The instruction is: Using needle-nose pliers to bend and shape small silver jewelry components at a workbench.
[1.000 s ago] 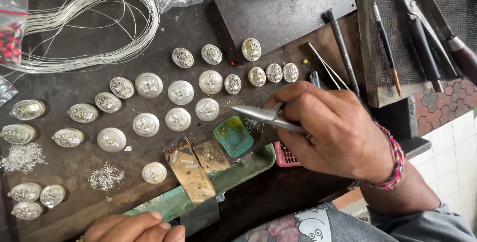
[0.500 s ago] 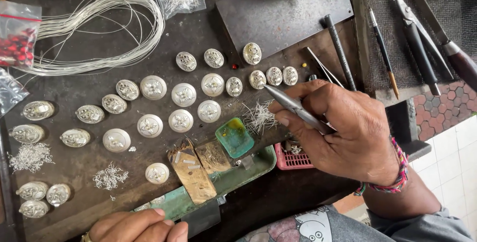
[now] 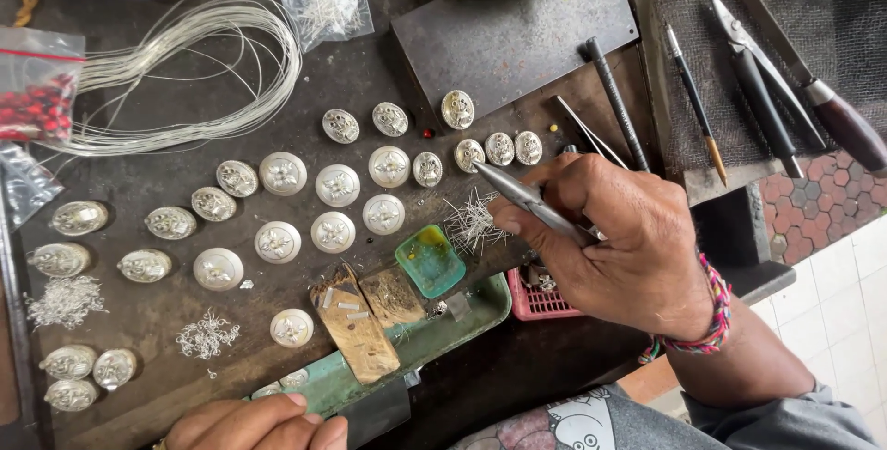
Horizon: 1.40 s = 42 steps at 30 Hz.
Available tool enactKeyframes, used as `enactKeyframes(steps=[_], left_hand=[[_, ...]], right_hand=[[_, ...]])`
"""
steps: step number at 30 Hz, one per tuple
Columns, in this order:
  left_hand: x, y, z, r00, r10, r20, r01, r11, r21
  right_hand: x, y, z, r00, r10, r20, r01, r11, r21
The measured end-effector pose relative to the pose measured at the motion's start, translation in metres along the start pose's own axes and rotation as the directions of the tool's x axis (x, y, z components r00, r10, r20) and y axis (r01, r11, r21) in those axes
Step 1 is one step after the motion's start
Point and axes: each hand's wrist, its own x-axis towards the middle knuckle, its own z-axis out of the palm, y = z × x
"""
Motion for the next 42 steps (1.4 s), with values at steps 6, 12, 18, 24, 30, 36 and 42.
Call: enactKeyframes(steps=[6,12,18,24,30,36,42], left_hand=[[0.03,0.039,-0.001,0.986,-0.051,-0.161,0.042,0.997,-0.06],[0.036,0.031,-0.005,0.973,0.145,-0.179,-0.155,0.987,-0.043],[0.034,0.033,-0.003,0.977,0.101,-0.186,-0.11,0.993,-0.043],[0.062,0.063,-0.02,0.97,0.053,-0.239,-0.077,0.992,-0.096],[0.06,0.064,-0.018,0.952,0.034,-0.303,-0.121,0.954,-0.274],[0.055,0.082,-0.021,0.932,-0.316,0.177,0.305,0.419,-0.855],[0.06,0.072,-0.015,0.711,-0.232,0.663,0.667,-0.074,-0.741]], right_hand=[[-0.004,0.0,0.0,1.0,0.028,0.0,-0.028,1.0,-0.008],[-0.007,0.004,0.0,1.0,0.014,-0.009,-0.014,1.0,-0.015],[0.0,-0.005,-0.005,0.997,0.08,0.001,-0.079,0.99,0.113],[-0.001,-0.006,-0.003,0.999,0.034,-0.002,-0.034,0.999,0.026],[-0.009,-0.016,0.0,0.986,0.164,-0.019,-0.163,0.986,0.032],[-0.019,-0.038,0.001,0.994,-0.101,0.03,0.088,0.953,0.288],[-0.03,-0.036,0.017,0.903,-0.43,0.012,0.369,0.79,0.49]])
